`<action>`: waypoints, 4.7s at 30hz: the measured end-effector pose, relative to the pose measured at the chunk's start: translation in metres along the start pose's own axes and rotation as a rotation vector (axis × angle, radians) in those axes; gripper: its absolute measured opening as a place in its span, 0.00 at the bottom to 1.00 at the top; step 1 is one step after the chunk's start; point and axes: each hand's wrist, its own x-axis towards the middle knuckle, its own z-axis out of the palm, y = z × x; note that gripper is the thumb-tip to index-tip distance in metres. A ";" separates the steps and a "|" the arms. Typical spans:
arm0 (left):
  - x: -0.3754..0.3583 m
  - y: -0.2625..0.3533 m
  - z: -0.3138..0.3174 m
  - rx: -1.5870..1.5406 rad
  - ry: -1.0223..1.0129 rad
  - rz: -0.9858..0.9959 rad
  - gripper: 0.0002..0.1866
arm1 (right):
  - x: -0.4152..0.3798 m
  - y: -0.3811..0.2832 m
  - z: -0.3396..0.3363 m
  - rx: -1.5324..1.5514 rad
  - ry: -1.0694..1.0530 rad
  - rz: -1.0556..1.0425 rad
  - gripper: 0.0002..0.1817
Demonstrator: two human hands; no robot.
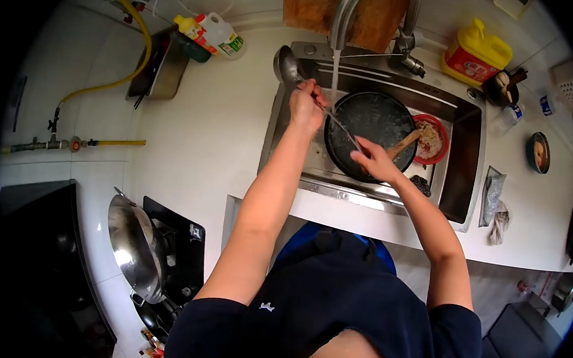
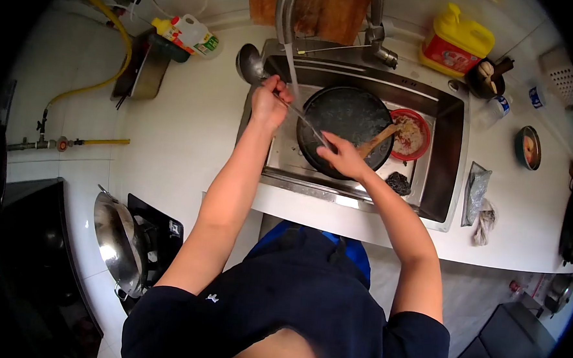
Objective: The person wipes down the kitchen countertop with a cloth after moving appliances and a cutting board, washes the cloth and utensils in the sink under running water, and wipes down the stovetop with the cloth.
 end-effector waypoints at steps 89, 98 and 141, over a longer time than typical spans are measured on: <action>-0.121 -0.072 0.052 1.585 -0.797 -0.041 0.24 | -0.213 -0.082 -0.159 -1.354 0.420 0.092 0.07; -0.128 -0.070 0.006 1.917 -0.486 -0.072 0.20 | -0.261 -0.101 -0.182 -1.280 0.343 0.181 0.20; -0.043 -0.099 -0.157 1.089 -0.694 0.422 0.22 | 0.424 -0.282 0.458 -1.097 0.086 -0.281 0.11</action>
